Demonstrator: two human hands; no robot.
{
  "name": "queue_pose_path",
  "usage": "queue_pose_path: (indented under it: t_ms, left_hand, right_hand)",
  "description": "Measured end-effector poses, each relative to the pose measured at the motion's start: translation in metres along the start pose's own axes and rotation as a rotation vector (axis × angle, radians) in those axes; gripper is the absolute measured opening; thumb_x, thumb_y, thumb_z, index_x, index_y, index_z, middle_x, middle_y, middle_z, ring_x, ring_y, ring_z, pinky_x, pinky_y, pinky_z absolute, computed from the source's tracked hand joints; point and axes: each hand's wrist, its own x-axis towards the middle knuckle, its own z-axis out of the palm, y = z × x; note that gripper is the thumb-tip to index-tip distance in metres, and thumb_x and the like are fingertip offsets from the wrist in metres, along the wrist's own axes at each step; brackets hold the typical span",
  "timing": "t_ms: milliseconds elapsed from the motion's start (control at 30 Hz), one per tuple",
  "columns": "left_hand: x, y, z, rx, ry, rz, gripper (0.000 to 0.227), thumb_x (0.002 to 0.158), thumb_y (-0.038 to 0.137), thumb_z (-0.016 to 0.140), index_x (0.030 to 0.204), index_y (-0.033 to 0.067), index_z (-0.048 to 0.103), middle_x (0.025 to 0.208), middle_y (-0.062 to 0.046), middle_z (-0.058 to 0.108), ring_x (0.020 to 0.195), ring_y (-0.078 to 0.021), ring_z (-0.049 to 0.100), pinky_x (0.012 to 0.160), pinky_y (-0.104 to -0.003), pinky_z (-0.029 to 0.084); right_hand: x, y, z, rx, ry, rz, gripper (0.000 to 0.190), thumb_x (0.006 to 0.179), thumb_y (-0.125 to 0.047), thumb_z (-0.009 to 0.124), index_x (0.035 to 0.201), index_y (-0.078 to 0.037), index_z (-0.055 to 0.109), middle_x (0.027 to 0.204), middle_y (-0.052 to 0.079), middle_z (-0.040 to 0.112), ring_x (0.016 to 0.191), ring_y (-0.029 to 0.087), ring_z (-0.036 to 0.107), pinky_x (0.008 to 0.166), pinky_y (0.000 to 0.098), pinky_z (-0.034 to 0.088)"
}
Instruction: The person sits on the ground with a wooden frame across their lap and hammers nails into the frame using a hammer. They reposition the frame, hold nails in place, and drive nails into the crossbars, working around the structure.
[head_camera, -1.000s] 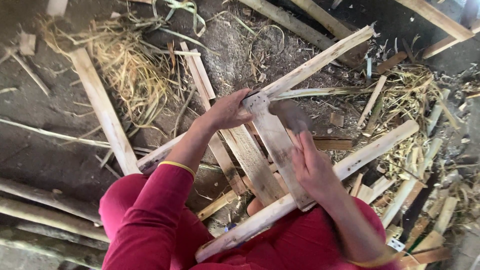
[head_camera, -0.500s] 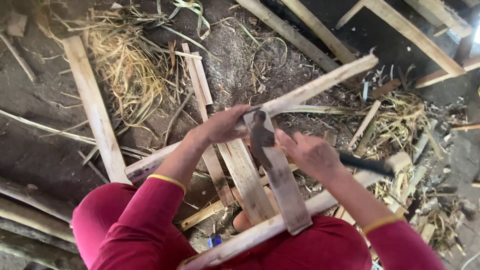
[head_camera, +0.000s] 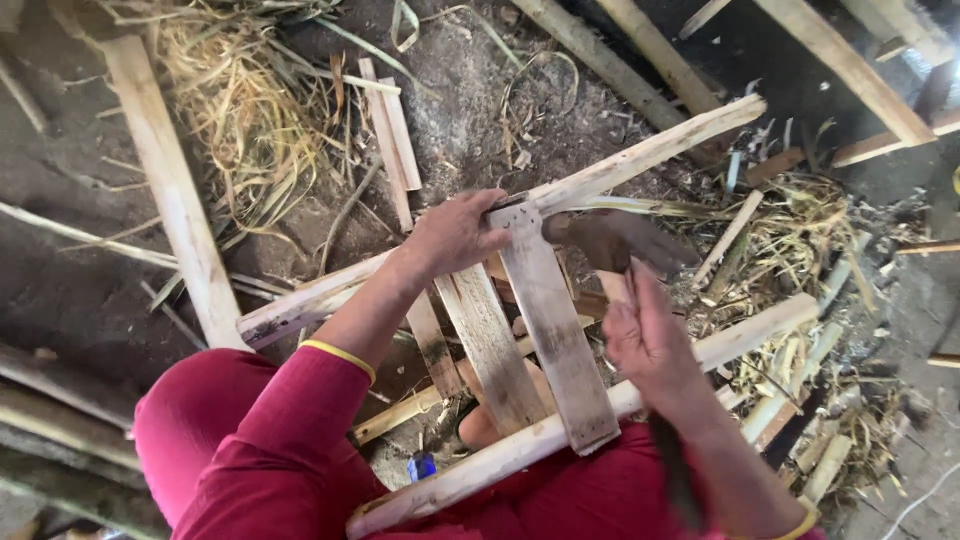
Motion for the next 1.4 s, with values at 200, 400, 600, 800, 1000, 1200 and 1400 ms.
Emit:
queue_pose_path:
  t_ms: [200, 400, 600, 800, 1000, 1200, 1400]
  left_hand:
    - [0.048, -0.018, 0.036, 0.214, 0.470, 0.417, 0.010, 0.071, 0.017, 0.071, 0.079, 0.0194, 0.064, 0.095, -0.002, 0.060, 0.086, -0.0259, 0.065, 0.069, -0.040, 0.055]
    - [0.051, -0.028, 0.039, 0.592, 0.621, 0.688, 0.006, 0.086, 0.018, 0.053, 0.080, 0.0174, 0.051, 0.078, -0.001, 0.048, 0.071, -0.0191, 0.058, 0.056, -0.028, 0.050]
    - [0.042, -0.020, 0.026, 0.777, 0.717, 0.715, 0.016, 0.090, 0.022, 0.048, 0.074, 0.0182, 0.045, 0.072, 0.002, 0.042, 0.062, -0.0146, 0.055, 0.047, -0.024, 0.046]
    - [0.008, 0.009, -0.006, 0.346, 0.422, 0.530, 0.024, 0.080, 0.019, 0.068, 0.103, 0.0203, 0.062, 0.107, -0.001, 0.057, 0.084, -0.0237, 0.065, 0.062, -0.035, 0.056]
    - [-0.009, -0.002, 0.013, 0.094, 0.400, 0.256, 0.032, 0.083, 0.010, 0.058, 0.114, 0.0139, 0.065, 0.114, -0.012, 0.062, 0.093, -0.0377, 0.063, 0.074, -0.046, 0.053]
    - [-0.035, 0.049, -0.014, -0.061, 0.368, 0.176, 0.026, 0.085, 0.009, 0.058, 0.110, 0.0055, 0.063, 0.099, -0.021, 0.067, 0.090, -0.0452, 0.062, 0.077, -0.055, 0.048]
    - [-0.030, 0.023, -0.014, -0.387, 0.023, -0.241, 0.037, 0.088, 0.024, 0.048, 0.118, 0.0046, 0.057, 0.097, -0.007, 0.061, 0.083, -0.0150, 0.056, 0.075, -0.029, 0.046]
  right_hand:
    - [-0.013, 0.012, 0.041, 0.771, 0.076, 0.149, 0.060, 0.097, -0.024, 0.035, 0.147, -0.016, 0.003, 0.064, 0.001, 0.036, 0.042, 0.007, 0.037, 0.028, 0.0184, 0.037]
    - [-0.024, 0.046, 0.096, 1.027, 0.181, 0.164, 0.055, 0.097, -0.018, 0.031, 0.146, -0.018, 0.007, 0.065, 0.001, 0.033, 0.042, 0.008, 0.039, 0.031, 0.0172, 0.039]
    - [-0.021, 0.063, 0.112, 0.951, 0.236, 0.069, 0.051, 0.097, -0.020, 0.031, 0.141, -0.006, 0.011, 0.062, 0.002, 0.036, 0.038, 0.011, 0.044, 0.030, 0.0223, 0.041]
    - [-0.021, 0.071, 0.102, 1.154, 0.156, 0.133, 0.058, 0.100, -0.021, 0.030, 0.146, -0.010, -0.002, 0.068, 0.005, 0.038, 0.046, 0.011, 0.041, 0.037, 0.0244, 0.040]
    - [-0.030, 0.050, 0.097, 0.945, 0.153, 0.081, 0.053, 0.098, -0.024, 0.033, 0.145, -0.015, 0.012, 0.065, 0.002, 0.038, 0.043, 0.009, 0.042, 0.035, 0.0213, 0.042]
    - [-0.094, 0.072, 0.038, 1.412, 0.045, 0.199, 0.041, 0.098, -0.030, 0.032, 0.126, -0.001, 0.039, 0.052, 0.000, 0.028, 0.030, 0.010, 0.030, 0.023, 0.0211, 0.031]
    - [-0.211, 0.116, -0.024, 1.023, 0.806, 0.000, 0.034, 0.092, -0.042, 0.055, 0.108, -0.015, 0.044, 0.061, -0.005, 0.041, 0.043, 0.004, 0.039, 0.035, 0.0144, 0.027]
